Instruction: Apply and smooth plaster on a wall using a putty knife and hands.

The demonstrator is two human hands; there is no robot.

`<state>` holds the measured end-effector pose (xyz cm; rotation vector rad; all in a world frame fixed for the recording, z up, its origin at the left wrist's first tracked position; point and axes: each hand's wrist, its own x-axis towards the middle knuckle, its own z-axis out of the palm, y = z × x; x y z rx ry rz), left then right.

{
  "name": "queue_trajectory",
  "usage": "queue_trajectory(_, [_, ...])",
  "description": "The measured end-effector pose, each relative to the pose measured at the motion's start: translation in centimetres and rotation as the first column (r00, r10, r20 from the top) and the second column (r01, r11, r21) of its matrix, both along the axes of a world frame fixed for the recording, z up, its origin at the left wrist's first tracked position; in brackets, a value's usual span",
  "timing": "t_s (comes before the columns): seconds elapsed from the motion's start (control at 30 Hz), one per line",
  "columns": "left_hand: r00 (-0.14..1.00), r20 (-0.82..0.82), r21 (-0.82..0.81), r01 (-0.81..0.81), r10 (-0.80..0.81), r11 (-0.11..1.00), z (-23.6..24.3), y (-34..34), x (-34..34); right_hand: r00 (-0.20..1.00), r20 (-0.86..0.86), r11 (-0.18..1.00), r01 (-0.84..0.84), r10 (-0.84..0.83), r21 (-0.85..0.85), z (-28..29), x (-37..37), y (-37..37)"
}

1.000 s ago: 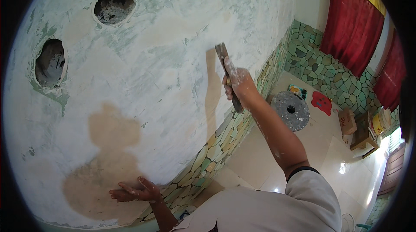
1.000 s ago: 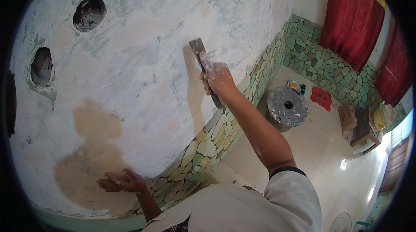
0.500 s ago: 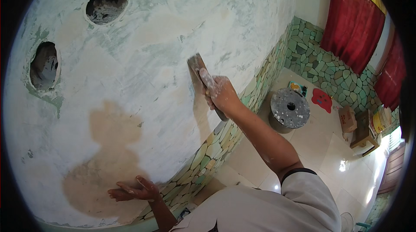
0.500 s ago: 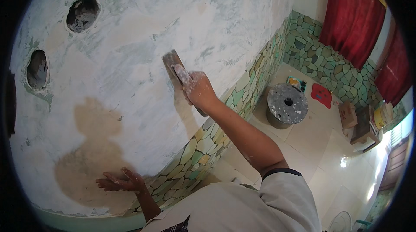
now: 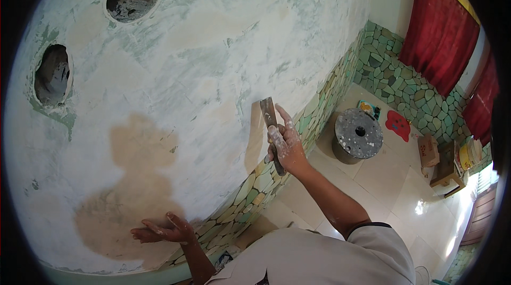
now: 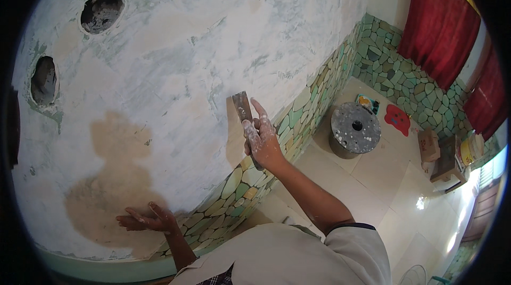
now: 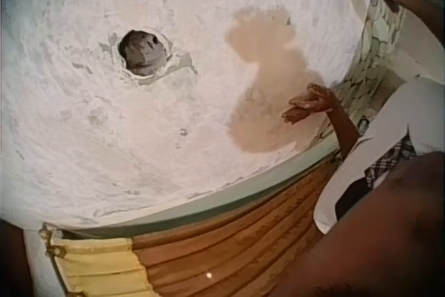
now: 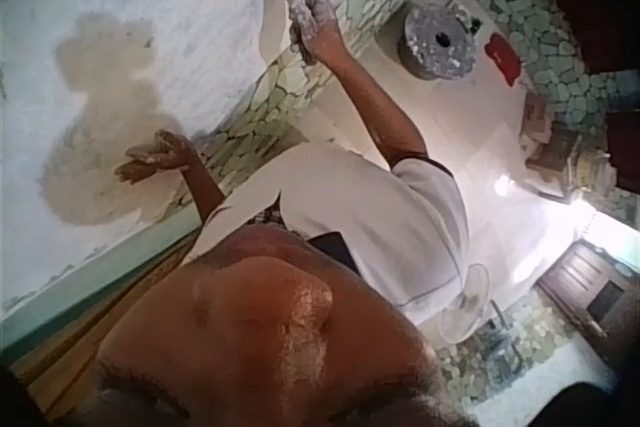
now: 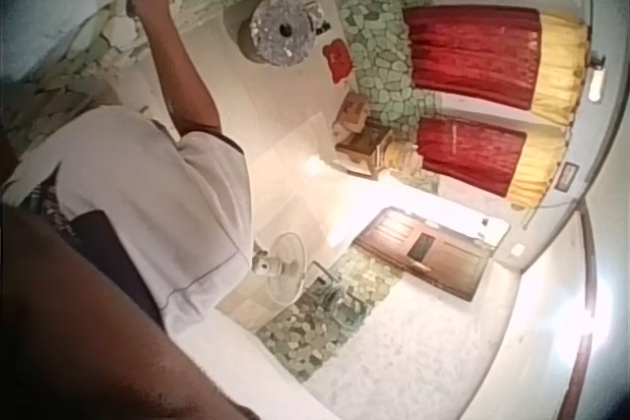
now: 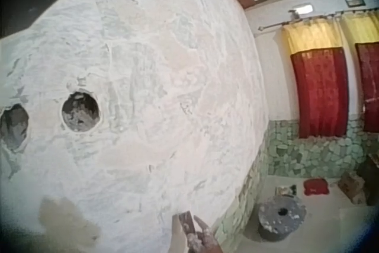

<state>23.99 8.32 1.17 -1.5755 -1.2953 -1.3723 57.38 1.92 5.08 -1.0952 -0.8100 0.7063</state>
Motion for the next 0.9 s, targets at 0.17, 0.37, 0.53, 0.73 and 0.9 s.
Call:
queue_trajectory(0.17, [1.0, 0.001, -0.014, -0.016, 0.016, 1.0, -0.2, -0.1, -0.2, 0.985, 0.17, 0.997, -0.003, -0.009, 0.073, 0.8, 0.0, -0.1])
queue_trajectory(0.37, [1.0, -0.022, -0.007, -0.007, 0.007, 1.0, 0.0, -0.1, -0.3, 0.622, 0.67, 0.897, 0.131, -0.405, 0.421, 4.9, -1.3, 1.3])
queue_trajectory(0.53, [1.0, -0.018, -0.007, -0.002, 0.002, 1.0, 0.1, -0.1, 0.0, 0.631, 0.684, 0.917, 0.118, -0.366, 0.382, 7.6, -2.2, 2.8])
queue_trajectory(0.73, [1.0, -0.03, -0.002, -0.004, 0.004, 1.0, 0.2, -0.2, 0.0, 0.638, 0.691, 0.93, 0.123, -0.341, 0.346, 8.6, -2.2, 3.1])
queue_trajectory(0.9, [1.0, -0.023, 0.003, 0.003, -0.003, 1.0, 0.2, -0.1, -0.2, 0.696, 0.674, 0.964, 0.101, -0.246, 0.248, 7.5, -2.2, 2.6])
